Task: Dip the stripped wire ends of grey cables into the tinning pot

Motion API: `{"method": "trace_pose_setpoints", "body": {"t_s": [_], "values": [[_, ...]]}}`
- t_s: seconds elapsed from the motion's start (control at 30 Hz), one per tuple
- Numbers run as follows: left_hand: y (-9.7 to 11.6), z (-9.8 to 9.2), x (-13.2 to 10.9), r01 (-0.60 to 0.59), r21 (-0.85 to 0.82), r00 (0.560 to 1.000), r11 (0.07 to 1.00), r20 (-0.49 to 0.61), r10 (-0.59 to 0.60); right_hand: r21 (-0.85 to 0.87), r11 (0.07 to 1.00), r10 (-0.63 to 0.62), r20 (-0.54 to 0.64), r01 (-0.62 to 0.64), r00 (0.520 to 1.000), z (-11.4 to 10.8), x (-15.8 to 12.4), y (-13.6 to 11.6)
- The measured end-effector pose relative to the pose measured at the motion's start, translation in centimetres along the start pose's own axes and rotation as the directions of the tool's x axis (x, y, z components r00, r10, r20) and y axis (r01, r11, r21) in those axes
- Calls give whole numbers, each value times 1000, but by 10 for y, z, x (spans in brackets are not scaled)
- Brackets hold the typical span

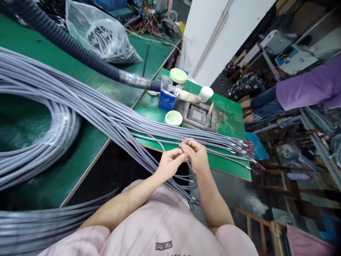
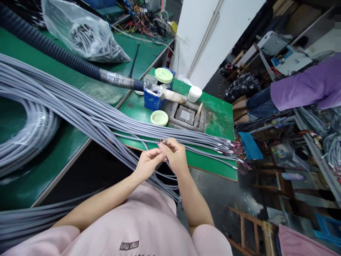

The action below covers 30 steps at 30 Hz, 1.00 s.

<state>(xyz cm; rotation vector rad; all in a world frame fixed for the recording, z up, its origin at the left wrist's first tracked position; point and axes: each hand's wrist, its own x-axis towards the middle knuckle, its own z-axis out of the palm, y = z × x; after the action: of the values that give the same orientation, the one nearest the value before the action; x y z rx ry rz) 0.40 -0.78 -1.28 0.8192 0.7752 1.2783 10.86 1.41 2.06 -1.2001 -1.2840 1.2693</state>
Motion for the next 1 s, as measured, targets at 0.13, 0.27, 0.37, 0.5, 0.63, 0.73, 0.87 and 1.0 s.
{"method": "trace_pose_setpoints", "body": {"t_s": [0.13,0.27,0.37,0.5,0.63,0.73,0.87,1.0], "values": [[5,0,-4,60,-11,998,998,0,-60,-5,1000,22,-12,-22,1000,-1,-1,-1],[4,1,-6,64,9,998,998,9,-64,-32,999,3,-15,-3,1000,-1,-3,-4],[3,1,-7,73,26,997,997,14,-74,-39,999,16,-26,-17,1000,-1,-4,-5],[4,2,-7,92,51,996,995,15,-92,-22,999,39,-30,-39,999,-2,-5,-4],[5,2,-8,94,73,995,993,15,-95,0,999,48,-18,-48,999,-2,-5,-2],[3,2,-8,96,70,995,993,11,-97,25,998,65,-12,-65,998,-3,-6,-1],[1,3,-9,94,71,995,993,10,-95,48,997,68,-7,-67,998,-4,-7,1],[0,3,-10,90,95,996,991,12,-92,91,991,93,4,-93,996,-5,-8,5]]}}
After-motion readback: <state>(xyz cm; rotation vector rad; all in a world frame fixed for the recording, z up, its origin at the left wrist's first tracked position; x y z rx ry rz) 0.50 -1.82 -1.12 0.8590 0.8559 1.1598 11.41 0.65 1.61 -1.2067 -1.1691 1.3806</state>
